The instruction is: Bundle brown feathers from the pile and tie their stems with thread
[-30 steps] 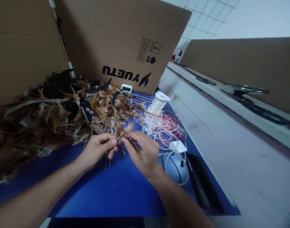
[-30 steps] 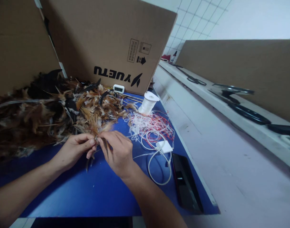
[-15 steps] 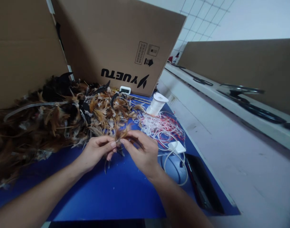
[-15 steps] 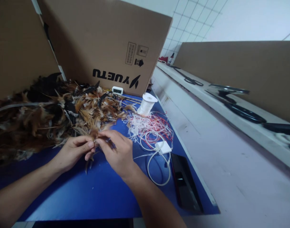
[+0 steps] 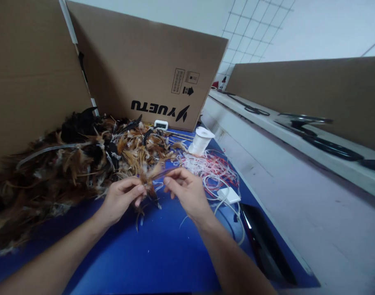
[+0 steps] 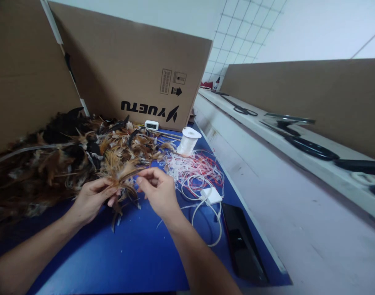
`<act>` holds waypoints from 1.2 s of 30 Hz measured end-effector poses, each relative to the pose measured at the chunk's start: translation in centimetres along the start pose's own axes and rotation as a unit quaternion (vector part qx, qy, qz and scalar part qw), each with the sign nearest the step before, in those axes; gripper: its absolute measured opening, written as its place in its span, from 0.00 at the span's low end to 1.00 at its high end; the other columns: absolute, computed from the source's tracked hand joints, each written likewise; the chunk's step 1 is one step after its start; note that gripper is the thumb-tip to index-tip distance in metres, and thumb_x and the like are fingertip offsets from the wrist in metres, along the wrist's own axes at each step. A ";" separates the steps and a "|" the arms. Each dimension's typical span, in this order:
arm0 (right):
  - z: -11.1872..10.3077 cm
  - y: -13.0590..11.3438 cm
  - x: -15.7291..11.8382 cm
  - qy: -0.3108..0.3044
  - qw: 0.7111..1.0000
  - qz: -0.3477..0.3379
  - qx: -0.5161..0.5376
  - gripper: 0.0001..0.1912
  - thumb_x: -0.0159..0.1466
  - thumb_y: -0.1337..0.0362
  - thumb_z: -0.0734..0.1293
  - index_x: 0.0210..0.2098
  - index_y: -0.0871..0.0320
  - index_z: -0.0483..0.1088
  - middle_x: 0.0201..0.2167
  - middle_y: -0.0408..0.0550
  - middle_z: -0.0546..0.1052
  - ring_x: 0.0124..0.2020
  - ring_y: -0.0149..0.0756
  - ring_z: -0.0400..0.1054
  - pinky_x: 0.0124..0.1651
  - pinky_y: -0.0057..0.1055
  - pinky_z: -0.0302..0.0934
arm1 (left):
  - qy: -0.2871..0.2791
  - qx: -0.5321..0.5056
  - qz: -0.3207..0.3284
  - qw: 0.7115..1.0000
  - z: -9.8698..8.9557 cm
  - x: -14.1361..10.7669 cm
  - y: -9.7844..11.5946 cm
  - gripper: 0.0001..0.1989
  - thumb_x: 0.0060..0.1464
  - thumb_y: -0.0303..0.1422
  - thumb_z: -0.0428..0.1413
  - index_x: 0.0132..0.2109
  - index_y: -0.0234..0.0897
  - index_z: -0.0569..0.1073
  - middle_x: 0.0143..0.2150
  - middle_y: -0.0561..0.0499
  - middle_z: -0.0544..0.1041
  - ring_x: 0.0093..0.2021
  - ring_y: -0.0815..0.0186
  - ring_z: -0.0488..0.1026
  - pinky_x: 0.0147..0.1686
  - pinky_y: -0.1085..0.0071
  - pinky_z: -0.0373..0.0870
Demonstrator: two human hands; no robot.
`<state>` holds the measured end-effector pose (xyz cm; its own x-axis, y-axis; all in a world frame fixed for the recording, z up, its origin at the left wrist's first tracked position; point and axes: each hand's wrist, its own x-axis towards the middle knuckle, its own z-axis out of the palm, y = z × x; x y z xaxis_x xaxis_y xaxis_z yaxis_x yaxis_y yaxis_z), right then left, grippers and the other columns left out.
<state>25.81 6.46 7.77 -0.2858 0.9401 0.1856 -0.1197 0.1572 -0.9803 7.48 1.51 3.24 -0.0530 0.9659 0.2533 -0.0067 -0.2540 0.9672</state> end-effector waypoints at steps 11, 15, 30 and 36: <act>-0.2 1.0 -0.7 -0.222 0.876 -0.127 -0.410 0.08 0.58 0.71 0.68 0.37 0.56 0.74 0.35 0.45 0.75 0.38 0.33 0.68 0.44 0.30 0.61 | 0.070 -0.054 0.033 0.996 -0.7 0.8 0.4 0.07 0.52 0.34 0.59 0.30 0.34 0.74 0.24 0.53 0.73 0.19 0.74 0.64 0.22 0.75 0.61; 0.7 1.6 -1.1 -0.250 0.783 -0.162 -0.546 0.07 0.60 0.70 0.66 0.38 0.57 0.73 0.38 0.50 0.73 0.43 0.38 0.66 0.47 0.34 0.60 | 0.076 -0.067 0.024 0.995 -0.6 0.9 0.8 0.08 0.52 0.34 0.60 0.29 0.34 0.73 0.24 0.53 0.72 0.19 0.74 0.63 0.22 0.75 0.60; -0.1 0.1 -0.1 -0.137 0.985 -0.072 -0.081 0.04 0.56 0.64 0.70 0.30 0.57 0.72 0.25 0.40 0.73 0.25 0.28 0.66 0.29 0.27 0.61 | 0.012 -0.163 -0.091 0.982 -0.1 0.9 1.0 0.12 0.51 0.37 0.60 0.28 0.33 0.72 0.21 0.56 0.69 0.17 0.77 0.61 0.20 0.78 0.57; 1.0 0.8 -0.1 -0.075 0.992 -0.033 0.100 0.08 0.52 0.62 0.73 0.30 0.57 0.72 0.25 0.41 0.75 0.22 0.28 0.68 0.26 0.27 0.63 | -0.029 -0.220 -0.136 0.965 0.4 0.4 0.8 0.13 0.50 0.38 0.61 0.28 0.33 0.70 0.21 0.55 0.70 0.17 0.77 0.61 0.18 0.79 0.58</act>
<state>24.80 6.20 7.08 -0.4076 0.8720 0.2712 -0.3239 0.1396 -0.9357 7.88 1.75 4.11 0.0668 0.9978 0.0043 -0.4373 0.0254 0.8990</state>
